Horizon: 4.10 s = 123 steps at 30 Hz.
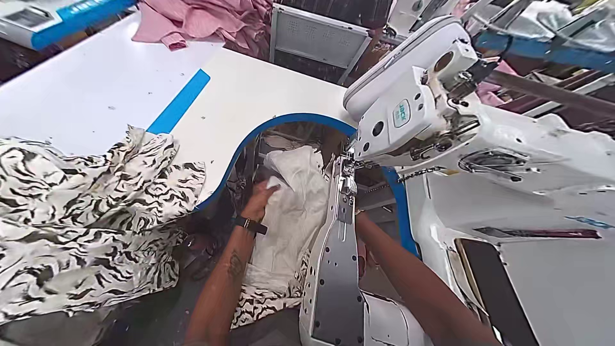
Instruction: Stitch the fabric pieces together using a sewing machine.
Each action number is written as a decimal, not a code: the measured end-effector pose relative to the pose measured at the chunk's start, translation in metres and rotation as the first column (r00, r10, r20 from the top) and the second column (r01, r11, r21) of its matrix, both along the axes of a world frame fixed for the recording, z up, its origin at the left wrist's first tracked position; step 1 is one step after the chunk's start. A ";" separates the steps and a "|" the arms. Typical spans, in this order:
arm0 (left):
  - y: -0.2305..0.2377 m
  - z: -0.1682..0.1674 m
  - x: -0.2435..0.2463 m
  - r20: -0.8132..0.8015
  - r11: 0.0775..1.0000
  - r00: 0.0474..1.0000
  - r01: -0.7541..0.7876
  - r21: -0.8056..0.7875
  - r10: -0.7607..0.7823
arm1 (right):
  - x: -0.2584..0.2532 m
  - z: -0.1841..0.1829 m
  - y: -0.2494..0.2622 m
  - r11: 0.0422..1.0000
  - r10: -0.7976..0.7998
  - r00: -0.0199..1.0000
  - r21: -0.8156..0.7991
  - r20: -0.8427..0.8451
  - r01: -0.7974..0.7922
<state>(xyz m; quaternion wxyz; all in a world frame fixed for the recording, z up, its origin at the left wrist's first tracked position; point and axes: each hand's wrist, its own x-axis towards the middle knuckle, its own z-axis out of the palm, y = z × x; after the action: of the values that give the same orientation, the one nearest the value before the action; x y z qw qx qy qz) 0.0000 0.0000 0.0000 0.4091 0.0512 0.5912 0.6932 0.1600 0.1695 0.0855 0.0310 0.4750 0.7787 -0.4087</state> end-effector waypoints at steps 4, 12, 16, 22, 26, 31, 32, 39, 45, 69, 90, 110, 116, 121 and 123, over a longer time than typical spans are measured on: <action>-0.045 0.006 0.018 -0.343 0.913 0.928 -0.008 -0.408 -0.145 | 0.063 0.009 0.035 0.927 0.236 0.713 0.068 0.661 -0.370; -0.030 0.098 0.060 -0.248 0.894 0.859 0.420 -0.157 -0.448 | 0.088 0.059 -0.055 0.764 0.280 0.958 0.589 0.065 -0.263; -0.015 0.146 0.094 -0.162 0.663 0.688 0.725 0.186 -0.708 | 0.104 0.034 -0.077 0.333 0.664 0.734 0.935 -0.144 -0.118; 0.047 0.114 0.106 -0.828 0.947 0.462 0.109 -0.302 -0.317 | 0.103 0.047 -0.073 0.728 0.363 0.907 0.672 -0.213 -0.134; 0.040 0.120 0.113 -0.713 0.819 0.411 0.199 -0.538 -0.568 | 0.096 0.067 -0.019 0.875 0.092 0.994 0.481 -0.057 -0.053; 0.040 0.106 0.107 -0.853 0.933 0.379 0.153 -0.324 -0.359 | 0.081 0.041 -0.024 0.699 0.348 0.889 0.714 -0.297 -0.036; 0.035 0.101 0.107 -0.891 0.940 0.306 0.167 -0.296 -0.335 | 0.084 0.037 -0.021 0.686 0.388 0.863 0.726 -0.322 -0.037; 0.033 0.090 0.099 -0.953 0.936 0.047 0.208 -0.284 -0.300 | 0.090 0.040 -0.008 0.616 0.611 0.769 0.722 -0.187 -0.315; 0.039 0.091 0.095 -0.966 0.953 -0.054 0.161 -0.258 -0.253 | 0.097 0.051 -0.021 0.551 0.657 0.754 0.695 -0.019 -0.463; 0.051 0.094 0.103 -0.962 0.971 0.233 0.224 -0.086 -0.139 | 0.069 0.044 -0.024 0.962 0.266 0.758 0.211 -0.595 -0.172; -0.040 0.109 0.133 -0.876 0.942 0.431 0.329 -0.069 -0.216 | 0.171 0.092 -0.034 0.623 0.774 0.629 0.256 -0.070 -0.739; -0.012 0.091 0.135 -0.934 0.979 0.356 0.201 0.033 -0.041 | 0.112 0.153 -0.127 0.559 0.532 0.733 0.473 0.424 -0.680; -0.030 0.094 0.141 -0.920 0.963 0.371 0.268 -0.024 -0.126 | 0.096 0.134 -0.129 0.544 0.406 0.798 0.584 0.445 -0.603; -0.010 0.090 0.136 -0.910 0.976 0.415 0.206 0.066 -0.026 | 0.063 0.110 -0.113 0.400 0.367 0.754 0.640 0.545 -0.656; -0.008 0.089 0.131 -0.869 0.972 0.492 0.225 0.067 -0.054 | 0.066 0.104 -0.098 0.492 0.433 0.781 0.609 0.450 -0.623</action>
<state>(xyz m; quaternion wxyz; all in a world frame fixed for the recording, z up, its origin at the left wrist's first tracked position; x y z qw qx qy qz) 0.1310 -0.0078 0.0891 0.1093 0.4720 0.6480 0.5877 0.2256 0.0713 0.1892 0.0559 0.2270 0.9719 0.0271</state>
